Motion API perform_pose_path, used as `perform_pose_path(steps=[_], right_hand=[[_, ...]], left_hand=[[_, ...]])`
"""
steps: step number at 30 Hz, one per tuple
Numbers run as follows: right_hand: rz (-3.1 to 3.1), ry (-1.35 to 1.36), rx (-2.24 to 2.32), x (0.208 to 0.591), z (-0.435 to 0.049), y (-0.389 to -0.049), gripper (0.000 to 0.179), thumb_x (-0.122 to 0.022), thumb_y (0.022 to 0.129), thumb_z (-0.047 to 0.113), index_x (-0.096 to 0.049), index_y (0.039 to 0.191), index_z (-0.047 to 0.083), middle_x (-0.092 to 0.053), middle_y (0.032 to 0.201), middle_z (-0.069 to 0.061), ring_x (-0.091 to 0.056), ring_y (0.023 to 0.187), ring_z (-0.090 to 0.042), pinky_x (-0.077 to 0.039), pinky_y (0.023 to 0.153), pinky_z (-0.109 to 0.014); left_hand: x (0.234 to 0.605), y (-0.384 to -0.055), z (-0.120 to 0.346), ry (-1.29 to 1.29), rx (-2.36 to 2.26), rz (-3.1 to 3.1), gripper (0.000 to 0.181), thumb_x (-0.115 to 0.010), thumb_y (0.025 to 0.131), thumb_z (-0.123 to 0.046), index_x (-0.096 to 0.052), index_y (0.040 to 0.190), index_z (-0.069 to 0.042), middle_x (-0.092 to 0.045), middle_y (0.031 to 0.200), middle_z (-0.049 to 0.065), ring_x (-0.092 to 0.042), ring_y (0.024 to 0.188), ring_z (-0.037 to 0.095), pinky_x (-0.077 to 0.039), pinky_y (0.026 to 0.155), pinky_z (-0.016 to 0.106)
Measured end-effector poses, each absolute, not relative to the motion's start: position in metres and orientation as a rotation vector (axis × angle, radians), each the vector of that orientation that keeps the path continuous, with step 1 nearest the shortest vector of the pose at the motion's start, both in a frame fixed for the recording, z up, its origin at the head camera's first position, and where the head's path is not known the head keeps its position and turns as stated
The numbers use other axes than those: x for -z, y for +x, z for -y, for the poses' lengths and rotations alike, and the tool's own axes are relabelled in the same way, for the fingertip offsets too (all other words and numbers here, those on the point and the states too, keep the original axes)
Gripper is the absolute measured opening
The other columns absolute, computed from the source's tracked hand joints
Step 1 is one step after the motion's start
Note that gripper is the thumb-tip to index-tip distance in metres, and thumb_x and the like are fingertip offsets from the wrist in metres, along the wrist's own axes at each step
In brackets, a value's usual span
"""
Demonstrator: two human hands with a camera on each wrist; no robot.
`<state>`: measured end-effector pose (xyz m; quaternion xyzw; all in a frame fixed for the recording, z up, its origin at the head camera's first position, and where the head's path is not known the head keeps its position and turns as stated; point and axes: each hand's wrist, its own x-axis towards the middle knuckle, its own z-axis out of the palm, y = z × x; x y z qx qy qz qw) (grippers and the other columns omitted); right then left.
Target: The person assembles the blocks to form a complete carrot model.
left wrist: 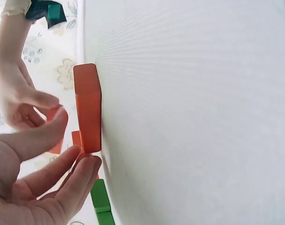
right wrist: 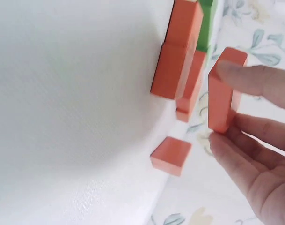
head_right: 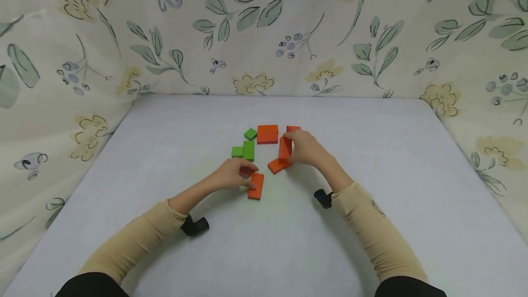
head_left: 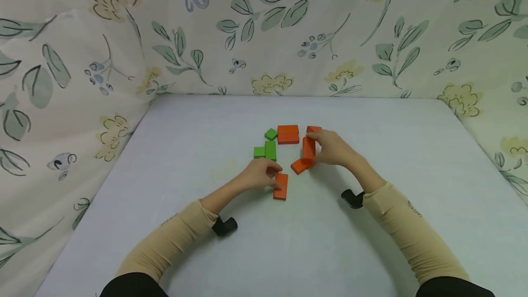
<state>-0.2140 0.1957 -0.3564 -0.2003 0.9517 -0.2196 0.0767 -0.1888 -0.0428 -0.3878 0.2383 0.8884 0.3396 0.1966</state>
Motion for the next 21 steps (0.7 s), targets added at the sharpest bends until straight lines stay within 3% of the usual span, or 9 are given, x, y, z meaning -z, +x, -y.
perform_pose_path(steps=[7,13,21], right_hand=[[-2.692,-0.738,0.86,0.357,-0.192,-0.183,0.062,-0.085,0.07,0.006,-0.059,0.125,-0.01,-0.064,0.12,-0.019,-0.06,0.106,-0.033,-0.05,0.091,-0.047],[-2.62,-0.73,0.843,0.364,-0.182,-0.166,0.064,-0.088,0.068,0.01,-0.061,0.125,-0.005,-0.065,0.119,-0.015,-0.06,0.107,-0.03,-0.05,0.091,-0.045],[-2.632,-0.716,0.761,0.369,-0.174,-0.157,0.064,-0.088,0.067,0.01,-0.061,0.122,-0.008,-0.067,0.113,-0.013,-0.06,0.104,-0.029,-0.05,0.09,-0.044]], left_hand=[[0.391,-0.195,0.043,0.441,-1.131,-2.431,0.036,-0.081,0.078,-0.006,-0.071,0.113,-0.002,-0.071,0.103,0.004,-0.063,0.092,0.016,-0.051,0.077,0.026],[0.391,-0.196,0.04,0.423,-1.155,-2.426,0.032,-0.081,0.077,-0.004,-0.073,0.108,-0.002,-0.071,0.101,0.005,-0.063,0.088,0.015,-0.05,0.075,0.025],[0.388,-0.195,0.039,0.408,-1.14,-2.403,0.034,-0.083,0.074,-0.004,-0.074,0.106,-0.001,-0.071,0.095,0.004,-0.061,0.086,0.015,-0.05,0.073,0.024]])
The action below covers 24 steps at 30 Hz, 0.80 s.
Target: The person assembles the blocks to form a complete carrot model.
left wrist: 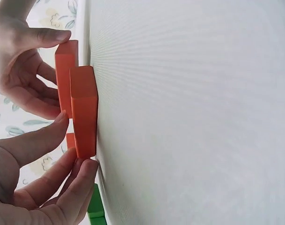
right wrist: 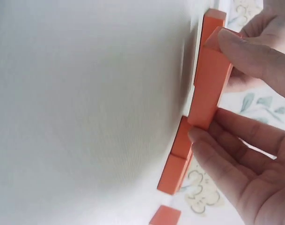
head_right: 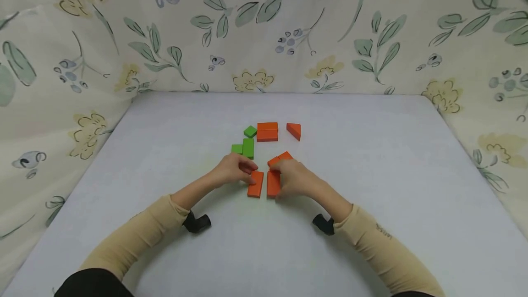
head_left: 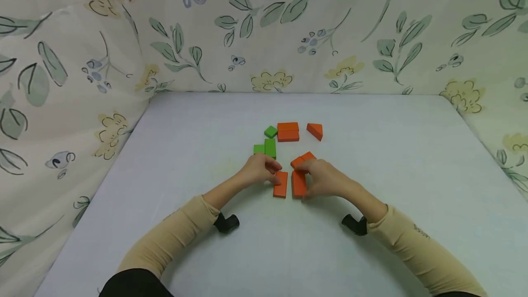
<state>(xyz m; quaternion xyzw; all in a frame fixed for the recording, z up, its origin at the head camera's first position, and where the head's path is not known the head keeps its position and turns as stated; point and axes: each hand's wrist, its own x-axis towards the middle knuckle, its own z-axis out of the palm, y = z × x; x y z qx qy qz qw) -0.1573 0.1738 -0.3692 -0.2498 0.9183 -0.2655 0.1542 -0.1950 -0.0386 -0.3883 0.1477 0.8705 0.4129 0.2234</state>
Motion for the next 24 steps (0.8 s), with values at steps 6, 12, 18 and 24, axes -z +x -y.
perform_pose_path(steps=[6,12,18,24], right_hand=[[-2.657,-0.683,0.734,0.372,-0.167,-0.155,0.061,-0.087,0.066,0.007,-0.061,0.119,-0.009,-0.066,0.112,-0.015,-0.059,0.104,-0.03,-0.049,0.092,-0.045],[-2.664,-0.68,0.729,0.374,-0.16,-0.154,0.061,-0.087,0.066,0.006,-0.061,0.119,-0.009,-0.065,0.113,-0.016,-0.059,0.104,-0.031,-0.049,0.092,-0.045],[-2.664,-0.696,0.742,0.376,-0.159,-0.154,0.062,-0.088,0.066,0.008,-0.06,0.119,-0.009,-0.064,0.113,-0.016,-0.058,0.101,-0.029,-0.051,0.088,-0.043],[-2.602,-0.562,0.923,0.376,-0.168,-0.158,0.054,-0.082,0.076,0.011,-0.061,0.122,-0.007,-0.065,0.114,-0.016,-0.061,0.103,-0.032,-0.052,0.085,-0.042]], left_hand=[[0.391,-0.196,0.042,0.393,-1.175,-2.346,0.042,-0.083,0.07,0.003,-0.072,0.11,-0.002,-0.07,0.104,0.005,-0.062,0.092,0.015,-0.051,0.079,0.025],[0.391,-0.195,0.043,0.376,-1.218,-2.294,0.044,-0.081,0.069,0.008,-0.071,0.112,-0.001,-0.069,0.107,0.006,-0.062,0.093,0.017,-0.052,0.081,0.027],[0.392,-0.194,0.042,0.369,-1.22,-2.285,0.043,-0.079,0.071,0.01,-0.071,0.111,-0.001,-0.069,0.106,0.006,-0.061,0.092,0.017,-0.052,0.08,0.026],[0.393,-0.192,0.043,0.356,-1.23,-2.287,0.042,-0.078,0.071,0.012,-0.071,0.11,-0.001,-0.069,0.106,0.006,-0.061,0.091,0.017,-0.052,0.078,0.026]])
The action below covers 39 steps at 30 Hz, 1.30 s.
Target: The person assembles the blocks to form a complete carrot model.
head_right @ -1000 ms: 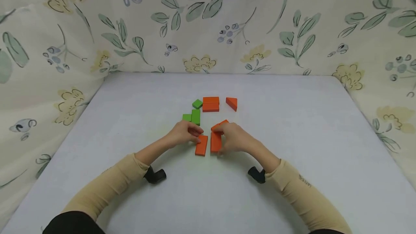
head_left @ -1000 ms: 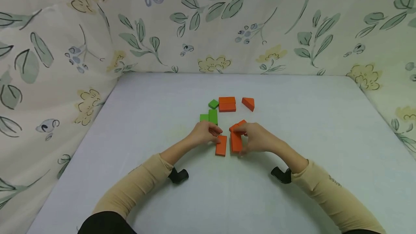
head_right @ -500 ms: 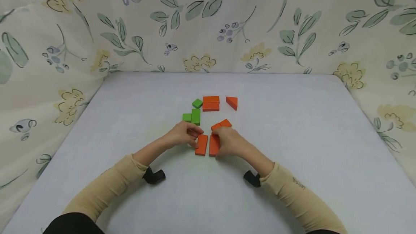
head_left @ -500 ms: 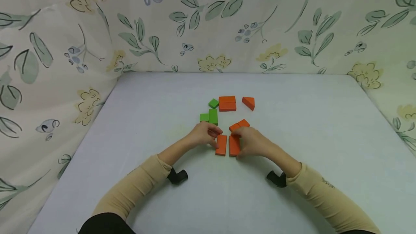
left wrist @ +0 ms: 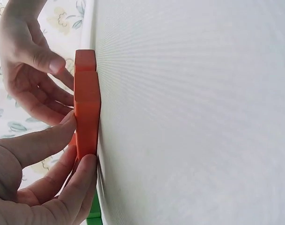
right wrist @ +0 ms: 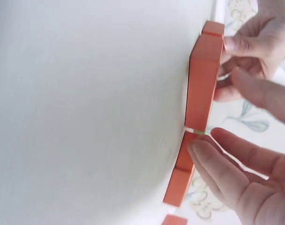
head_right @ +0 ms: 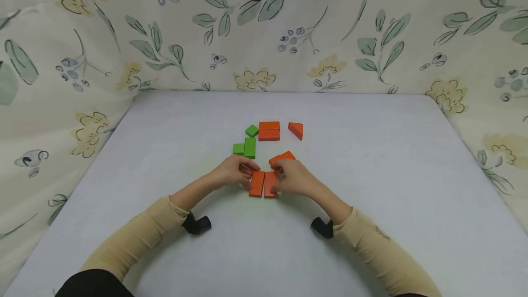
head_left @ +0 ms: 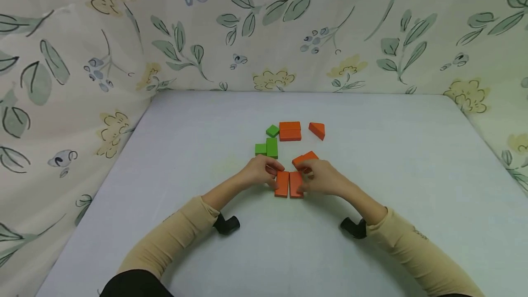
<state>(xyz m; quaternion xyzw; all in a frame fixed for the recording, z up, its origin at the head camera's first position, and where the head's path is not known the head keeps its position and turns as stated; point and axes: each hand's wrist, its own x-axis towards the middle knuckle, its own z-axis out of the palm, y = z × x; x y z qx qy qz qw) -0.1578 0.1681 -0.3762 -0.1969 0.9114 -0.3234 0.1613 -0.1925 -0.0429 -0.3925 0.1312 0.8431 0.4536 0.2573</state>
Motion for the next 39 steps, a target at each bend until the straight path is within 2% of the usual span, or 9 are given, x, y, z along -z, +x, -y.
perform_pose_path(steps=[6,10,13,18,26,33,39], right_hand=[[-2.526,-0.459,1.023,0.377,-0.179,-0.162,0.037,-0.075,0.082,0.009,-0.064,0.114,-0.006,-0.067,0.089,-0.008,-0.064,0.084,-0.023,-0.053,0.074,-0.035],[-2.419,-0.294,1.112,0.386,-0.184,-0.167,0.031,-0.071,0.087,0.011,-0.065,0.113,-0.004,-0.068,0.09,-0.006,-0.062,0.08,-0.017,-0.05,0.072,-0.03],[-2.316,-0.173,1.195,0.391,-0.186,-0.17,0.031,-0.068,0.088,0.011,-0.064,0.115,-0.004,-0.069,0.087,-0.005,-0.064,0.077,-0.016,-0.049,0.074,-0.029],[-2.259,-0.13,1.207,0.391,-0.183,-0.171,0.034,-0.071,0.087,0.011,-0.062,0.115,-0.005,-0.064,0.07,-0.001,-0.061,0.064,-0.013,-0.046,0.07,-0.026],[-2.275,-0.14,1.178,0.389,-0.179,-0.173,0.033,-0.072,0.086,0.011,-0.061,0.114,-0.003,-0.06,0.068,-0.001,-0.058,0.062,-0.013,-0.045,0.068,-0.027],[-2.315,-0.184,1.176,0.389,-0.178,-0.171,0.029,-0.072,0.086,0.011,-0.063,0.109,-0.003,-0.067,0.079,-0.004,-0.06,0.07,-0.014,-0.046,0.067,-0.027],[-2.382,-0.242,1.136,0.384,-0.175,-0.164,0.045,-0.079,0.077,0.006,-0.061,0.116,-0.006,-0.066,0.094,-0.009,-0.061,0.082,-0.018,-0.051,0.074,-0.031]], left_hand=[[0.391,-0.192,0.044,0.344,-1.228,-2.286,0.042,-0.078,0.071,0.01,-0.071,0.111,-0.001,-0.069,0.108,0.007,-0.063,0.093,0.017,-0.053,0.076,0.026],[0.391,-0.192,0.043,0.353,-1.223,-2.293,0.042,-0.078,0.071,0.01,-0.071,0.111,-0.001,-0.069,0.108,0.007,-0.063,0.092,0.017,-0.053,0.076,0.026],[0.39,-0.192,0.043,0.354,-1.225,-2.295,0.042,-0.078,0.071,0.01,-0.071,0.111,0.0,-0.069,0.107,0.007,-0.062,0.092,0.017,-0.053,0.076,0.026],[0.388,-0.19,0.043,0.338,-1.233,-2.29,0.042,-0.078,0.071,0.01,-0.071,0.111,0.0,-0.068,0.108,0.008,-0.062,0.093,0.018,-0.053,0.077,0.027],[0.387,-0.19,0.042,0.33,-1.224,-2.297,0.042,-0.079,0.07,0.009,-0.071,0.111,0.0,-0.068,0.108,0.008,-0.063,0.095,0.019,-0.053,0.078,0.027],[0.387,-0.191,0.041,0.332,-1.212,-2.3,0.043,-0.081,0.07,0.008,-0.071,0.111,-0.001,-0.068,0.109,0.008,-0.063,0.095,0.019,-0.053,0.078,0.027],[0.387,-0.19,0.042,0.338,-1.203,-2.31,0.042,-0.081,0.07,0.007,-0.071,0.11,-0.001,-0.069,0.107,0.007,-0.063,0.094,0.018,-0.053,0.078,0.027]])
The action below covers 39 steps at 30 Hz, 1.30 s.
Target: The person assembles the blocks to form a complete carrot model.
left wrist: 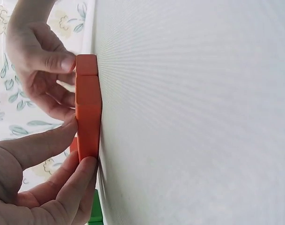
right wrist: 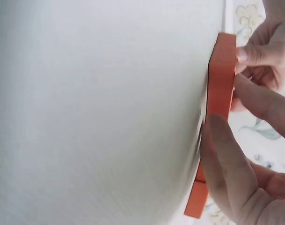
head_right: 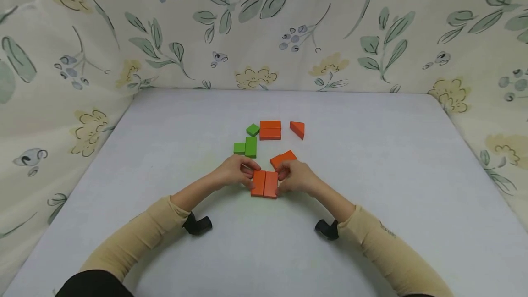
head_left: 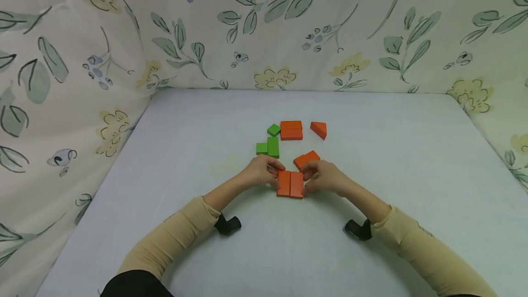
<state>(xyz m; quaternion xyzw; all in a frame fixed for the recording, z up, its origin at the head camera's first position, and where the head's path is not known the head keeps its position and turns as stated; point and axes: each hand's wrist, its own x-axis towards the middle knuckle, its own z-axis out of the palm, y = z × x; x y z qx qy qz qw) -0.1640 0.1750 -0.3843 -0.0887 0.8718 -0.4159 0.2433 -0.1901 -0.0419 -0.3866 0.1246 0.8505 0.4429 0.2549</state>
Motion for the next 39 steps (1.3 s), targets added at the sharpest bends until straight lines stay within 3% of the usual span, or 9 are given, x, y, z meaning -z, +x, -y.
perform_pose_path(steps=[7,21,25,31,35,39], right_hand=[[-2.472,-0.271,1.092,0.38,-0.168,-0.157,0.057,-0.084,0.071,0.003,-0.06,0.122,-0.008,-0.067,0.104,-0.014,-0.063,0.094,-0.025,-0.054,0.079,-0.035],[-2.546,-0.335,1.02,0.38,-0.166,-0.157,0.059,-0.087,0.067,0.006,-0.062,0.119,-0.008,-0.067,0.101,-0.012,-0.063,0.089,-0.022,-0.053,0.076,-0.033],[-2.503,-0.349,0.968,0.373,-0.169,-0.161,0.059,-0.086,0.071,0.01,-0.061,0.122,-0.007,-0.067,0.106,-0.012,-0.064,0.095,-0.025,-0.053,0.079,-0.035],[-2.538,-0.373,0.934,0.349,-0.181,-0.185,0.045,-0.077,0.083,0.015,-0.063,0.121,-0.006,-0.067,0.109,-0.017,-0.063,0.101,-0.03,-0.052,0.085,-0.042],[-2.546,-0.295,1.073,0.347,-0.187,-0.217,0.04,-0.068,0.09,0.008,-0.059,0.126,-0.007,-0.064,0.118,-0.023,-0.059,0.108,-0.033,-0.047,0.094,-0.046],[-2.421,-0.146,1.293,0.362,-0.19,-0.247,0.041,-0.059,0.093,-0.001,-0.053,0.132,-0.008,-0.057,0.127,-0.026,-0.056,0.113,-0.033,-0.045,0.1,-0.043]], left_hand=[[0.387,-0.191,0.041,0.339,-1.202,-2.321,0.043,-0.081,0.069,0.007,-0.071,0.11,-0.001,-0.069,0.107,0.007,-0.064,0.093,0.018,-0.053,0.076,0.026],[0.385,-0.19,0.042,0.357,-1.199,-2.332,0.044,-0.082,0.069,0.007,-0.071,0.111,-0.001,-0.069,0.108,0.008,-0.065,0.095,0.018,-0.053,0.079,0.027],[0.385,-0.19,0.041,0.356,-1.198,-2.324,0.043,-0.082,0.069,0.006,-0.071,0.111,-0.001,-0.069,0.107,0.008,-0.064,0.094,0.018,-0.053,0.079,0.027],[0.385,-0.19,0.041,0.357,-1.191,-2.318,0.043,-0.081,0.07,0.006,-0.071,0.111,-0.001,-0.069,0.105,0.007,-0.062,0.092,0.017,-0.052,0.077,0.026],[0.385,-0.191,0.04,0.34,-1.182,-2.324,0.042,-0.081,0.07,0.007,-0.071,0.11,-0.001,-0.069,0.105,0.008,-0.062,0.091,0.017,-0.053,0.077,0.026],[0.387,-0.192,0.037,0.338,-1.179,-2.331,0.042,-0.081,0.069,0.008,-0.072,0.109,0.0,-0.069,0.103,0.008,-0.062,0.089,0.017,-0.053,0.075,0.025]])
